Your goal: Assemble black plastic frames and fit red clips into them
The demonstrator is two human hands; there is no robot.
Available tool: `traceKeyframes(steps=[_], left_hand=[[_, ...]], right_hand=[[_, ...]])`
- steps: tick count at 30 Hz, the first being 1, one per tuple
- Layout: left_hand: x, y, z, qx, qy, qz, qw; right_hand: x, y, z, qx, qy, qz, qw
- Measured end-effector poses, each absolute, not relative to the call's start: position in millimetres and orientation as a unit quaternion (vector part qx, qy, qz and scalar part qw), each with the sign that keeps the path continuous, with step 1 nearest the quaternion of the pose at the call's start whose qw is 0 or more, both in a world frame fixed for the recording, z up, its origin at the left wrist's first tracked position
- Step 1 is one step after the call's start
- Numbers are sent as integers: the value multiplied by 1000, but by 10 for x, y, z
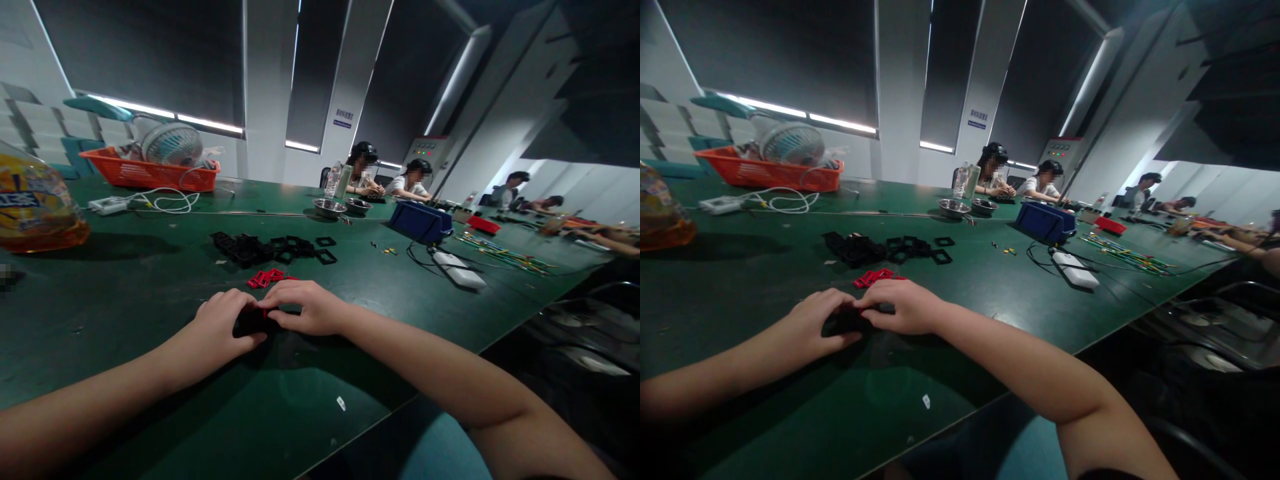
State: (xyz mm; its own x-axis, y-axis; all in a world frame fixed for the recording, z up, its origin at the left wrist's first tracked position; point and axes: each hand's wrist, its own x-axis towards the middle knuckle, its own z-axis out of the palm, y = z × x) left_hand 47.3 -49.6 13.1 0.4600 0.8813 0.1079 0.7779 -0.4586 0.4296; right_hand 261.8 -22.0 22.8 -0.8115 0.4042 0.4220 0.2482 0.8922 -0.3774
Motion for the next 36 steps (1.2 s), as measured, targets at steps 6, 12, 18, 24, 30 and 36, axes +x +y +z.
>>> traceKeyframes(steps=[6, 12, 18, 24, 30, 36], left_hand=[[457, -482, 77, 840, 487, 181, 158], [452, -443, 19, 835, 491, 185, 164], [467, -438, 31, 830, 497, 179, 178], [465, -442, 28, 830, 498, 184, 173], [453, -413, -14, 830, 493, 194, 174], [459, -417, -5, 830, 492, 190, 182]], right_hand=[[2627, -219, 212, -191, -939, 158, 240], [2620, -218, 212, -177, -940, 155, 247], [2622, -206, 209, -159, -941, 152, 258], [2624, -224, 219, -173, -940, 155, 250], [2620, -227, 220, -161, -942, 148, 254], [2619, -222, 219, -176, -942, 149, 243]])
